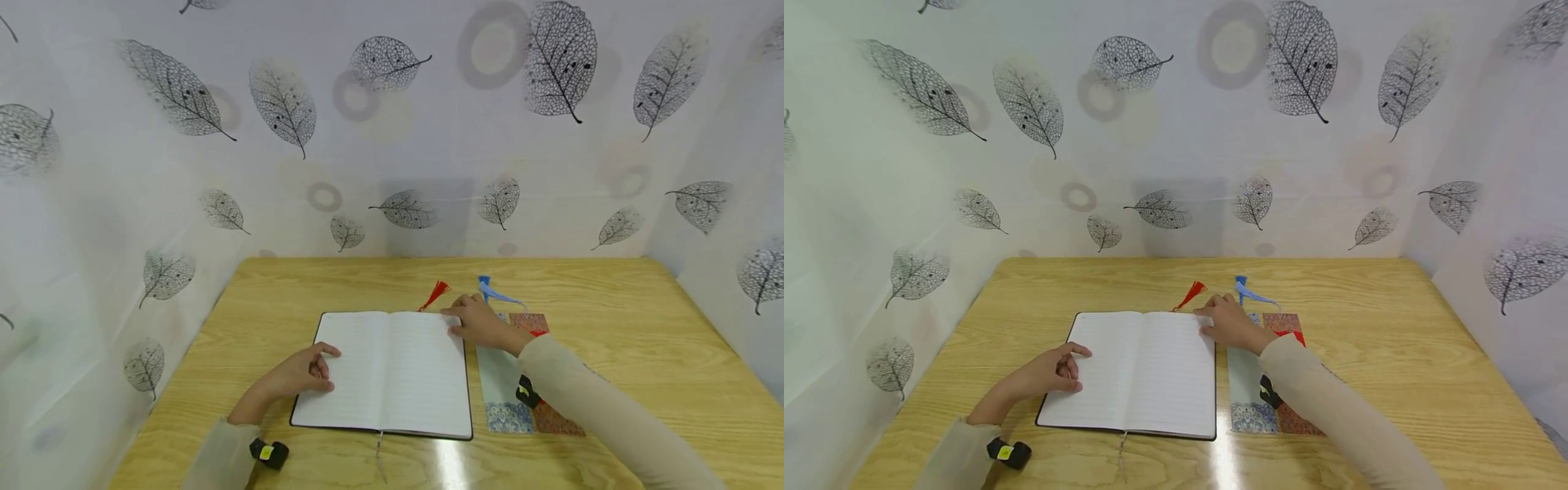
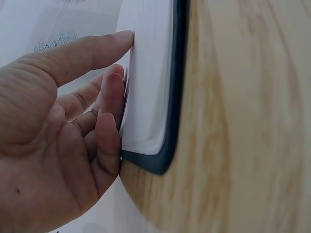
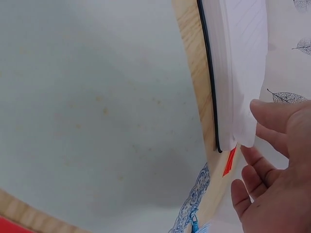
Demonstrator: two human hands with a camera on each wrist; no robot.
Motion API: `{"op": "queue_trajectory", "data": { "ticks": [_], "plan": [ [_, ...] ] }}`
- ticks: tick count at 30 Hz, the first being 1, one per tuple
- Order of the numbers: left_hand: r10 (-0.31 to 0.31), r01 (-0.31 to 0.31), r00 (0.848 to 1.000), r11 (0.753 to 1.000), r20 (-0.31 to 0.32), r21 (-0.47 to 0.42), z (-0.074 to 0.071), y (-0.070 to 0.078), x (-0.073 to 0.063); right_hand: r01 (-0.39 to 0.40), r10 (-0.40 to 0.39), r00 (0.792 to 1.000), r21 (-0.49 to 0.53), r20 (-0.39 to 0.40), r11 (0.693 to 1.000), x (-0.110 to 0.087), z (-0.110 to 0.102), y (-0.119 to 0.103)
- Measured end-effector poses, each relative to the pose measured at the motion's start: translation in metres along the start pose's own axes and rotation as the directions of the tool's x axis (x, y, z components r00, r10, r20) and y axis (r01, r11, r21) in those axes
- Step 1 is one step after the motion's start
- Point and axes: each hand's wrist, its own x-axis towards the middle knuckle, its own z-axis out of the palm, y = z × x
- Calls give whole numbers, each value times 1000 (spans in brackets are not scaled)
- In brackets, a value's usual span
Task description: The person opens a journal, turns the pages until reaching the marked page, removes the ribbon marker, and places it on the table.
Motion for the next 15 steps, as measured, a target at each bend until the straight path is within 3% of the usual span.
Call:
{"op": "queue_trajectory", "data": {
  "ticks": [6,10,15],
  "plan": [
    [-7,7,1000,1000,-4,-1,0,0,1,-10,11,999,27,-52,1000,1,2,1],
    [-26,26,1000,1000,-8,14,0,-1,2,-62,70,997,151,-46,987,0,4,1],
    [-26,26,1000,999,-13,29,0,-1,2,-86,93,996,317,-7,945,-8,2,1]
  ]
}}
